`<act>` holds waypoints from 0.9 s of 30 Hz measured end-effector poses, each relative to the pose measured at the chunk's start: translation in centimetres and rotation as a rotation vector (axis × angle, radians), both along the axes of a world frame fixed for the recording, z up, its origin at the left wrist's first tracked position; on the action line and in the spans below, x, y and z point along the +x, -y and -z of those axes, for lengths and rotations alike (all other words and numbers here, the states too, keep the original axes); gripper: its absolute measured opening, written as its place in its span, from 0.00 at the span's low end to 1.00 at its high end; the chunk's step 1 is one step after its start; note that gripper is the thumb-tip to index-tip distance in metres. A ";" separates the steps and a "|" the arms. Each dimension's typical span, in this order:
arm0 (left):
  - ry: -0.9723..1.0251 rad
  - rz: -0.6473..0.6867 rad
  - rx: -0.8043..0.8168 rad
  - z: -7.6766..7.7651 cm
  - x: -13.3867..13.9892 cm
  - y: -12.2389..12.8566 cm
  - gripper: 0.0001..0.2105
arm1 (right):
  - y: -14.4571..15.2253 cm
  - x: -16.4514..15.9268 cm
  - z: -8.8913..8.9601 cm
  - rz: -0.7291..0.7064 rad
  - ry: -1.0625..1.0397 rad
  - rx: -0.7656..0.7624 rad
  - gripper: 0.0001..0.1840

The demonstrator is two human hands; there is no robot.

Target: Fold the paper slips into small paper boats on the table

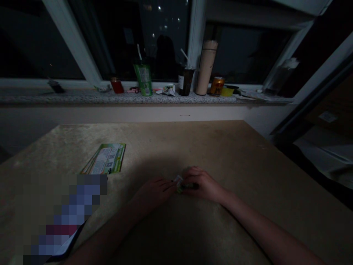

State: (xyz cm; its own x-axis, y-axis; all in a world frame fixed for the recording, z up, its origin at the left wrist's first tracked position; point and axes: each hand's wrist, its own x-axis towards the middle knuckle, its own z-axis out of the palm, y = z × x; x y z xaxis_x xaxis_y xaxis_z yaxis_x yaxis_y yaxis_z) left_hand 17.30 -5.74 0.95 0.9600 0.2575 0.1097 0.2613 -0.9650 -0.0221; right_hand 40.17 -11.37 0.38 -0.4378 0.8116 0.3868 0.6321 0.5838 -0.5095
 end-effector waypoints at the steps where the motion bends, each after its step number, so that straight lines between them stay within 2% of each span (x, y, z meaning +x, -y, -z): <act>1: 0.028 -0.029 -0.046 0.1 0.1 0.0 0.19 | 0.0 0.0 0.0 0.002 0.000 0.002 0.08; 7: 0.220 -0.231 -0.249 0.3 0.5 0.4 0.10 | -0.3 0.0 0.4 0.005 0.018 -0.010 0.08; 12: 0.272 -0.368 -0.250 0.2 0.6 0.4 0.07 | -0.3 -0.5 0.5 0.191 0.156 -0.018 0.13; 15: 0.271 -0.402 -0.258 0.3 0.8 0.1 0.05 | -0.2 -1.1 0.4 0.258 0.302 0.001 0.12; 27: 0.270 -0.463 -0.258 1.5 1.5 0.0 0.07 | -0.4 -2.7 0.4 0.288 0.653 0.149 0.06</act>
State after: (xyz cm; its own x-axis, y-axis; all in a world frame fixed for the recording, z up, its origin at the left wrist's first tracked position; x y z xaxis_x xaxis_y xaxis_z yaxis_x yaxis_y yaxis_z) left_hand 18.77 -5.78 -0.56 0.6883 0.6935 0.2126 0.6199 -0.7146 0.3241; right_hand 37.45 -11.00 0.00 -0.3942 0.8884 0.2352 0.9190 0.3825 0.0956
